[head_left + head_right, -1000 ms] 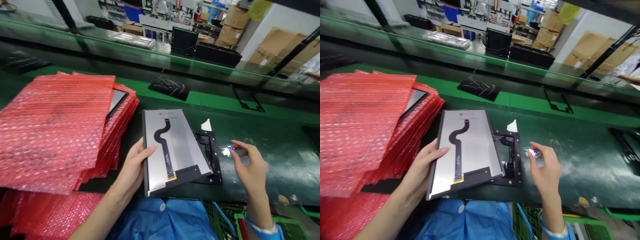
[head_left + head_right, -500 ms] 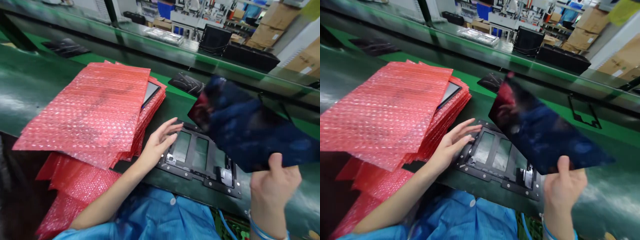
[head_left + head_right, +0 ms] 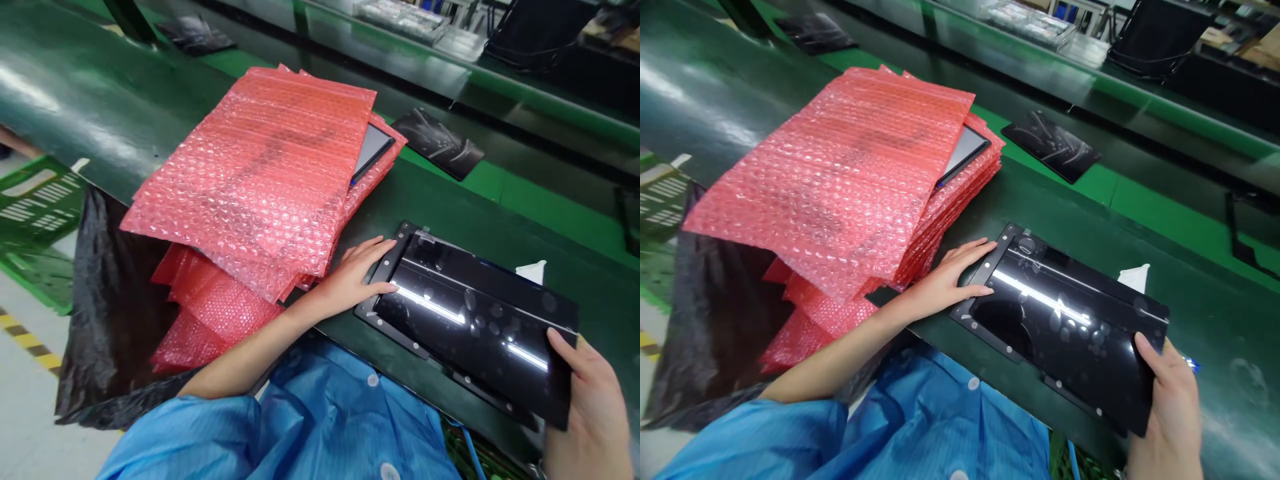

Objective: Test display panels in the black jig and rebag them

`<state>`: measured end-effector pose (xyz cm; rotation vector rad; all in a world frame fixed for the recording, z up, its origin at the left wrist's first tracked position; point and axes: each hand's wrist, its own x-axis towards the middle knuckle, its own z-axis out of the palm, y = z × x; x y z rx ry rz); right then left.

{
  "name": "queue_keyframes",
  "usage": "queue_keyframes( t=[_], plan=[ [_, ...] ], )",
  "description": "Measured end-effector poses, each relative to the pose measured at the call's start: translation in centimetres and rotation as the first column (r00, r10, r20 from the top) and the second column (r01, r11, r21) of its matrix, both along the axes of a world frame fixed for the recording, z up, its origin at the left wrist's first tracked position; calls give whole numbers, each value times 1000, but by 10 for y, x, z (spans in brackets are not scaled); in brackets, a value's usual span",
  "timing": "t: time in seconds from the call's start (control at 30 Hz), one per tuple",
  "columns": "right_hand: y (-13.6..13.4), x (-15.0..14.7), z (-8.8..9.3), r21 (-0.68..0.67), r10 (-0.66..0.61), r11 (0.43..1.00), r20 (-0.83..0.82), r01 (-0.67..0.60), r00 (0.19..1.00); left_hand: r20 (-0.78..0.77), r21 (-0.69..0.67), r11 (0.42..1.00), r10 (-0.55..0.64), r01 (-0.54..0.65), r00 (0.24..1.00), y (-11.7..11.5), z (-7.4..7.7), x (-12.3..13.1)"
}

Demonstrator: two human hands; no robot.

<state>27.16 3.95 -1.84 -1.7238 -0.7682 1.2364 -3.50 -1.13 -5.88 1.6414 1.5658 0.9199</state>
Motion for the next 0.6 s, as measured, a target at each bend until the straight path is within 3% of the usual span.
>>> queue_keyframes(
  t=[0.33,0.6],
  plan=[
    [-4,-7,4,-16,-16,1000,30,17,999,-98,81,996,-23,31,995,3,-13,4],
    [-6,-9,6,-6,5,1000,71,-5,997,-113,78,996,-41,50,993,2,-9,4]
  ],
)
